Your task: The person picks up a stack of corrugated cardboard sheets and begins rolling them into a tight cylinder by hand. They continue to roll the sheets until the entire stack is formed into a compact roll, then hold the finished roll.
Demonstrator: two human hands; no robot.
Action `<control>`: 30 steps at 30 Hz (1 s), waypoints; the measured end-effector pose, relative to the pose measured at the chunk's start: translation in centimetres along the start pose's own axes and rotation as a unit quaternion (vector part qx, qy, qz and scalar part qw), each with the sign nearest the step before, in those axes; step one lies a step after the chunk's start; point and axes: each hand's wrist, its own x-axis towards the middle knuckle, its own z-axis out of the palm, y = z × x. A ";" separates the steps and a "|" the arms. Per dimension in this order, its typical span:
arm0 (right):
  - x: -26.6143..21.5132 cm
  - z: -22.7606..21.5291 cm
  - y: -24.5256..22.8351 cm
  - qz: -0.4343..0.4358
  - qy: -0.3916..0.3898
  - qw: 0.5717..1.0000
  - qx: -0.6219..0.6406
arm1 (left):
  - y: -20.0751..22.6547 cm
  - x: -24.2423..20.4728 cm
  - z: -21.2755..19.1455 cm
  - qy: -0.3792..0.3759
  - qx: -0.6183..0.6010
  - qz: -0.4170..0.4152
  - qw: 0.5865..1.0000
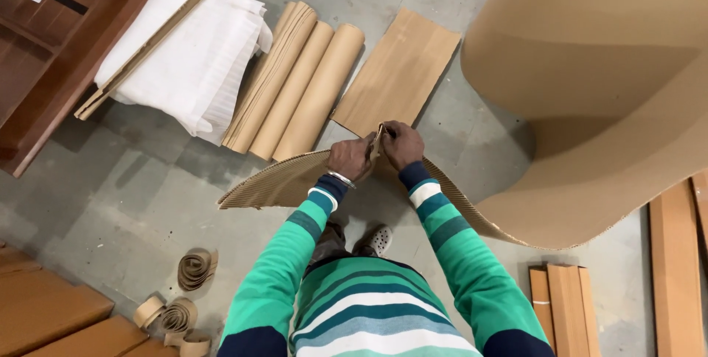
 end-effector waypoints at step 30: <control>1.0 -1.4 -0.7 0.038 -0.056 0.997 -0.048 | -1.0 0.0 1.9 0.072 0.013 0.002 0.997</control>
